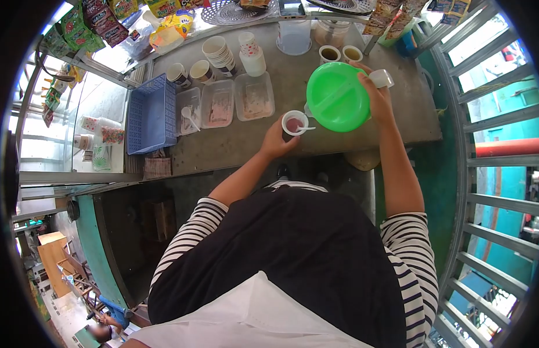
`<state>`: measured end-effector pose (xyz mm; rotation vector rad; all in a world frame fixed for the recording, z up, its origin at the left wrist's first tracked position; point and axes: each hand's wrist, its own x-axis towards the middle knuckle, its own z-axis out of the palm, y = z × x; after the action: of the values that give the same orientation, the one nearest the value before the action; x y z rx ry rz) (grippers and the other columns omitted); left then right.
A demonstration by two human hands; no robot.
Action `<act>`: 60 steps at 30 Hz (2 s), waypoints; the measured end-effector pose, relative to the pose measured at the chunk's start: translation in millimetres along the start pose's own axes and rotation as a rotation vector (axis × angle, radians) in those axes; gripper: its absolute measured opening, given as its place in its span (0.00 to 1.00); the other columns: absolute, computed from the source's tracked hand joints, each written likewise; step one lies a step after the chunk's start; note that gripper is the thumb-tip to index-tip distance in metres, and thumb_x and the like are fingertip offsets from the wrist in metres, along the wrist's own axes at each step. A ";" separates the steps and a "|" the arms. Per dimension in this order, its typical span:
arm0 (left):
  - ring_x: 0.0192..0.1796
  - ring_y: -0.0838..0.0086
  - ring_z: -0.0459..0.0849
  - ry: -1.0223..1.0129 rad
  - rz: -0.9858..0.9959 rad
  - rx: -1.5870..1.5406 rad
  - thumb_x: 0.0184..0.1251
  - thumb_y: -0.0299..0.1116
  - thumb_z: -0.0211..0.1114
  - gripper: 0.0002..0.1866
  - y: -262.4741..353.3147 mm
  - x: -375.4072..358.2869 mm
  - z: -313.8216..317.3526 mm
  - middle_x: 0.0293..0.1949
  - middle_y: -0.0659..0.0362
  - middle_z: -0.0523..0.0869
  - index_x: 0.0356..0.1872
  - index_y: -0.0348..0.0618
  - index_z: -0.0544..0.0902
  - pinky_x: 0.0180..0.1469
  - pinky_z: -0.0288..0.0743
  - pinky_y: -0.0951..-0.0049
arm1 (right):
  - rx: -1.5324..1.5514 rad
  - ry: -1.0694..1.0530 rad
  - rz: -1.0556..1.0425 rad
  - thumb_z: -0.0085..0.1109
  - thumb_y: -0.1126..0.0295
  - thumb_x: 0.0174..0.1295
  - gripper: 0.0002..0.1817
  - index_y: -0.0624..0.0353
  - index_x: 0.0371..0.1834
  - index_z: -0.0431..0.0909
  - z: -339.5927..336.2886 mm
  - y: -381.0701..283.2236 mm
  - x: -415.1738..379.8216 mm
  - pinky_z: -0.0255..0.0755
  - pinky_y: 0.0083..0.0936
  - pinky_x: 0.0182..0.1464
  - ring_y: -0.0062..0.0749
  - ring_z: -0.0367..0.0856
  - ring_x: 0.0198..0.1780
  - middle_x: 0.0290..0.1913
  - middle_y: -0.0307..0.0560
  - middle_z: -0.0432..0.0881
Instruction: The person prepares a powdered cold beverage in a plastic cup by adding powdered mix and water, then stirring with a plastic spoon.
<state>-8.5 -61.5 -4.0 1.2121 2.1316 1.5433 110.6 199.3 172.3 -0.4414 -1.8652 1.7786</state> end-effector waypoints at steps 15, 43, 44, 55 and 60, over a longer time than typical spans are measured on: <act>0.61 0.51 0.81 -0.006 -0.030 0.066 0.56 0.39 0.76 0.37 -5.3 1.6 6.9 0.57 0.47 0.84 0.67 0.40 0.74 0.63 0.74 0.57 | 0.446 0.563 0.098 0.48 0.60 0.78 0.19 0.62 0.59 0.80 -156.6 36.1 24.8 0.76 0.27 0.60 0.30 0.83 0.58 0.59 0.47 0.84; 0.56 0.50 0.81 0.068 -0.089 0.259 0.58 0.43 0.77 0.31 3.0 3.8 18.4 0.52 0.48 0.85 0.60 0.42 0.78 0.58 0.75 0.53 | -0.015 -0.122 0.343 0.63 0.61 0.70 0.20 0.58 0.61 0.80 78.2 105.5 -29.6 0.67 0.17 0.28 0.16 0.75 0.25 0.31 0.34 0.81; 0.56 0.51 0.81 0.084 -0.085 0.279 0.58 0.45 0.77 0.30 0.1 4.7 20.4 0.51 0.48 0.85 0.59 0.42 0.79 0.58 0.74 0.54 | -0.101 -0.161 0.270 0.61 0.61 0.72 0.18 0.60 0.57 0.81 81.1 107.5 -28.1 0.67 0.18 0.28 0.17 0.74 0.24 0.31 0.36 0.81; 0.57 0.50 0.80 0.141 -0.092 0.346 0.56 0.45 0.77 0.29 12.3 6.3 24.0 0.51 0.49 0.85 0.56 0.42 0.79 0.59 0.74 0.53 | -0.676 -0.307 -0.313 0.59 0.66 0.68 0.10 0.58 0.43 0.87 75.7 82.0 -17.9 0.78 0.38 0.43 0.50 0.85 0.40 0.39 0.53 0.86; 0.58 0.51 0.80 0.129 -0.094 0.397 0.56 0.44 0.77 0.30 13.2 5.4 23.8 0.53 0.49 0.85 0.57 0.42 0.79 0.61 0.74 0.54 | -0.726 -0.447 -0.461 0.59 0.68 0.66 0.07 0.57 0.39 0.86 67.9 69.3 -12.7 0.78 0.41 0.41 0.49 0.86 0.38 0.37 0.51 0.85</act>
<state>9.2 -40.2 -0.8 1.1263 2.6288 1.2254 73.8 142.2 101.7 0.1661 -2.6427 0.9029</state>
